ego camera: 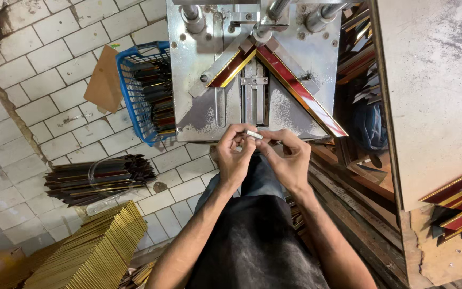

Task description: The person assembles picture frames by joining pre-cut frame pieces using a corner-joining machine. They repeatedly pick up frame pieces, align them in the machine, press the handle to join the corners, and place the completed frames on a stack.

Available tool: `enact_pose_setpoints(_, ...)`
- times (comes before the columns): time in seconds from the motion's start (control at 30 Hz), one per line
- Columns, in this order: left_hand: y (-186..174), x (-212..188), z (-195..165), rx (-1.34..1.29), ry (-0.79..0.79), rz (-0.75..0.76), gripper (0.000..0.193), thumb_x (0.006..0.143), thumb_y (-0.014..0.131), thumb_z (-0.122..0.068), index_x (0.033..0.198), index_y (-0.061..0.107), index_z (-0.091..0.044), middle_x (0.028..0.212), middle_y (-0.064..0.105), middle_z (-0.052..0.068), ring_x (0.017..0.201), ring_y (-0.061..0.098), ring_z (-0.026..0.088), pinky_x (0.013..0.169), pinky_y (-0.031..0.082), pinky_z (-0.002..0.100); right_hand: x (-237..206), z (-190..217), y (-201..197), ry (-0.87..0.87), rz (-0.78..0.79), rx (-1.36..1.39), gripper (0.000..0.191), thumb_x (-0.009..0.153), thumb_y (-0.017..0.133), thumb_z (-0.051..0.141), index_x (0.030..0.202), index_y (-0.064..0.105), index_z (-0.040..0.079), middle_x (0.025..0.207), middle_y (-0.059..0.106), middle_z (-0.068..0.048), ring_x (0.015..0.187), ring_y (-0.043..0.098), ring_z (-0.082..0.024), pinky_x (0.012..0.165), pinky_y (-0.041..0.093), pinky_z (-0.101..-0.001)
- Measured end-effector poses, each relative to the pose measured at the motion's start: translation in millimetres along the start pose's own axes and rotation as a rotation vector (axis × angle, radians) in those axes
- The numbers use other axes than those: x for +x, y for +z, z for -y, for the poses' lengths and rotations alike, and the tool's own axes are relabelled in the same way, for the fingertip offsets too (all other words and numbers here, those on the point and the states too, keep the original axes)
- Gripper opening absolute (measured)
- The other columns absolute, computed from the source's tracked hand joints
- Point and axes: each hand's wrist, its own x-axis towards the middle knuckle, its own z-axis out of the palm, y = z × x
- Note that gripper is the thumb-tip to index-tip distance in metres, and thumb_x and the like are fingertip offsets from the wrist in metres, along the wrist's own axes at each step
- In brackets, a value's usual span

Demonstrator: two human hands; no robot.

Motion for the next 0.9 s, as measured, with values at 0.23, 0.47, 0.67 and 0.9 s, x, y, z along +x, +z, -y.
enact_pose_setpoints(0.23, 1.4, 25.3, -16.3, 0.902, 0.282, 0.035, 0.043, 0.095, 0.07, -0.013, 0.135, 0.059, -0.002, 0.119, 0.067, 0.01, 0.113, 0.063, 0.025, 0.096, 0.051, 0.041, 32.3, -7.6, -10.4, -0.294, -0.133, -0.34, 0.019, 0.095, 0.076, 0.002, 0.111, 0.067, 0.002, 0.096, 0.073, -0.01, 0.078, 0.067, -0.015, 0.068, 0.053, -0.0284)
enact_pose_setpoints(0.47, 6.4, 73.2, 3.4, 1.475, 0.375, 0.132, 0.09, 0.078, 0.073, -0.042, 0.15, 0.042, 0.0, 0.16, 0.037, 0.016, 0.137, 0.041, 0.028, 0.088, 0.037, 0.044, 96.8, -42.6, 8.4, -0.482, -0.101, -0.899, 0.013, 0.1, 0.064, 0.016, 0.113, 0.062, 0.011, 0.109, 0.074, -0.003, 0.074, 0.071, -0.021, 0.053, 0.048, -0.0362)
enact_pose_setpoints(0.67, 2.4, 75.8, 13.5, 1.548, 0.395, 0.121, 0.085, 0.076, 0.069, -0.048, 0.144, 0.049, 0.0, 0.149, 0.048, 0.015, 0.127, 0.046, 0.03, 0.08, 0.036, 0.042, 91.1, -57.6, 13.5, -0.32, -0.058, -0.907, 0.018, 0.102, 0.062, 0.019, 0.117, 0.058, 0.009, 0.095, 0.07, -0.006, 0.065, 0.067, -0.027, 0.05, 0.048, -0.0411)
enact_pose_setpoints(0.9, -4.8, 60.7, 18.8, 1.479, 0.739, -0.085, 0.029, 0.093, 0.06, -0.028, 0.108, 0.07, -0.006, 0.111, 0.069, 0.005, 0.09, 0.057, 0.02, 0.077, 0.038, 0.042, 69.8, -65.3, 12.0, -0.425, -0.019, -0.815, 0.017, 0.105, 0.065, 0.021, 0.115, 0.061, 0.008, 0.086, 0.067, -0.004, 0.069, 0.068, -0.022, 0.057, 0.053, -0.0353)
